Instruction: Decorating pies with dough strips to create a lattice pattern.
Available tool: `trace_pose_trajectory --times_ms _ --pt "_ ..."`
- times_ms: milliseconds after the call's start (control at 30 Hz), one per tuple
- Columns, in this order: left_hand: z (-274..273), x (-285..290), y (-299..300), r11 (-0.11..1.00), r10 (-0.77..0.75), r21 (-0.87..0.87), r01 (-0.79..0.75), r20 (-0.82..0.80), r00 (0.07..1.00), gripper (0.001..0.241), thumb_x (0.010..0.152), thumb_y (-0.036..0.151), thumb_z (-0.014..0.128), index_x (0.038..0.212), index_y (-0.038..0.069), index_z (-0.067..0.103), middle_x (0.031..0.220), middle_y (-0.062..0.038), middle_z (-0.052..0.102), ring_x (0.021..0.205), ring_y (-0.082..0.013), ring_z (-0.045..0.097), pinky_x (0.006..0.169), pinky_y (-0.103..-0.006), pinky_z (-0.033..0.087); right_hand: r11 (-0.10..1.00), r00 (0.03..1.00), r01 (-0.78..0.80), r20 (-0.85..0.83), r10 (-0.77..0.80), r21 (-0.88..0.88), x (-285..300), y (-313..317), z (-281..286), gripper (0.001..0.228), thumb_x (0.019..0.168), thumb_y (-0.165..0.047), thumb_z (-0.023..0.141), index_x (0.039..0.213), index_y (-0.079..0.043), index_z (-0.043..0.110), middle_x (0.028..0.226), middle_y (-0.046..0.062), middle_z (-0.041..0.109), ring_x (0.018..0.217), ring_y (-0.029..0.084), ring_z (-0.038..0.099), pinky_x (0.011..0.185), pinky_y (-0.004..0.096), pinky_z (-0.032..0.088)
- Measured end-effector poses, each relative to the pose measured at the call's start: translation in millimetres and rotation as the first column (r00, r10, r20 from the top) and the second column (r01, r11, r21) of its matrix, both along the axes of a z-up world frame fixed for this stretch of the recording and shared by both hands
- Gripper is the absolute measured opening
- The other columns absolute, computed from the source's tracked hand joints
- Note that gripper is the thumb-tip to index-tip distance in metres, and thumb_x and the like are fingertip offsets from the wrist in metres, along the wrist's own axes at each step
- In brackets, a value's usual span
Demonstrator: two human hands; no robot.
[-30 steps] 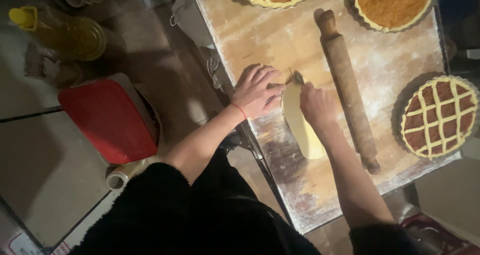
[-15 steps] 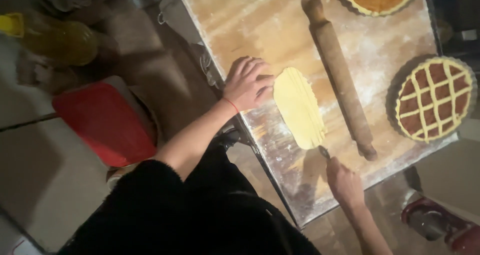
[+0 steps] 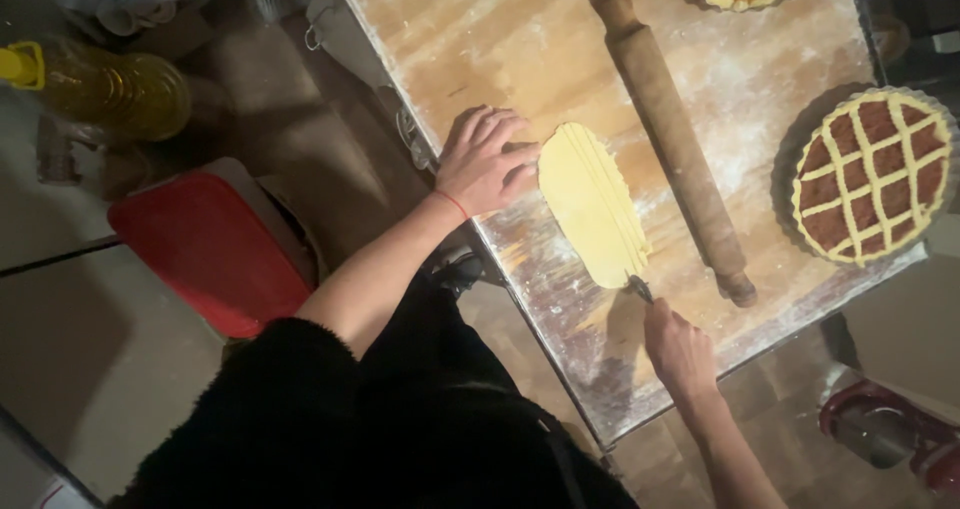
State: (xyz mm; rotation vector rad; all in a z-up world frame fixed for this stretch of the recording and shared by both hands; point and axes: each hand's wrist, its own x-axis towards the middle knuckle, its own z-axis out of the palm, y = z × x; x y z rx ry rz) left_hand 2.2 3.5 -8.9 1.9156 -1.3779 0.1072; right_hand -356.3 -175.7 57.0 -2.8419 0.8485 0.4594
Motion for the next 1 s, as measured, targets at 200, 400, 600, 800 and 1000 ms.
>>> trace_pose_trajectory --times_ms 200,400,600,800,1000 --pt "2.1 -1.3 -1.3 1.000 0.002 -0.009 -0.002 0.005 1.000 0.023 0.092 0.031 0.070 0.111 0.020 0.077 0.133 -0.007 0.058 0.135 -0.0267 0.048 0.122 -0.0505 0.028 1.000 1.000 -0.019 -0.006 0.019 -0.003 18.2 -1.1 -1.4 0.017 0.101 -0.021 0.051 0.094 -0.006 0.053 0.072 0.023 0.069 0.067 0.044 0.069 0.059 0.057 0.054" --pt "2.0 -2.5 -0.5 1.000 0.018 -0.007 -0.018 0.003 1.000 0.024 0.093 0.032 0.070 0.112 0.021 0.077 0.134 -0.006 0.058 0.135 -0.0266 0.048 0.122 -0.0500 0.029 0.999 0.999 -0.050 -0.008 0.050 -0.002 41.6 -5.4 -4.4 0.016 0.102 -0.020 0.051 0.094 -0.005 0.053 0.073 0.024 0.069 0.067 0.044 0.069 0.059 0.056 0.054" --pt "0.7 -2.9 -0.6 1.000 0.029 -0.002 -0.029 -0.002 1.000 0.024 0.093 0.033 0.069 0.112 0.021 0.076 0.134 -0.006 0.058 0.135 -0.0270 0.047 0.122 -0.0503 0.028 0.997 0.998 -0.057 -0.045 0.054 -0.053 88.0 3.6 -1.3 0.019 0.104 -0.023 0.050 0.095 -0.007 0.053 0.072 0.024 0.069 0.067 0.044 0.070 0.060 0.055 0.055" --pt "3.4 -3.3 -0.1 1.000 0.030 0.006 -0.030 -0.034 0.999 0.023 0.092 0.032 0.069 0.112 0.021 0.076 0.134 -0.006 0.058 0.136 -0.0279 0.047 0.123 -0.0512 0.027 0.992 0.995 -0.102 -0.013 0.101 -0.078 118.5 -2.4 -8.8 0.018 0.103 -0.023 0.051 0.095 -0.006 0.053 0.072 0.024 0.069 0.067 0.044 0.070 0.059 0.055 0.055" --pt "8.0 -3.3 1.0 0.999 0.019 0.028 -0.018 -0.051 0.999 0.026 0.088 0.030 0.070 0.112 0.022 0.075 0.135 -0.008 0.058 0.136 -0.0295 0.046 0.122 -0.0514 0.027 0.987 0.991 -0.129 0.011 0.130 -0.098 152.8 -5.6 -15.4 0.018 0.102 -0.022 0.051 0.096 -0.006 0.054 0.073 0.024 0.069 0.067 0.045 0.070 0.059 0.055 0.056"
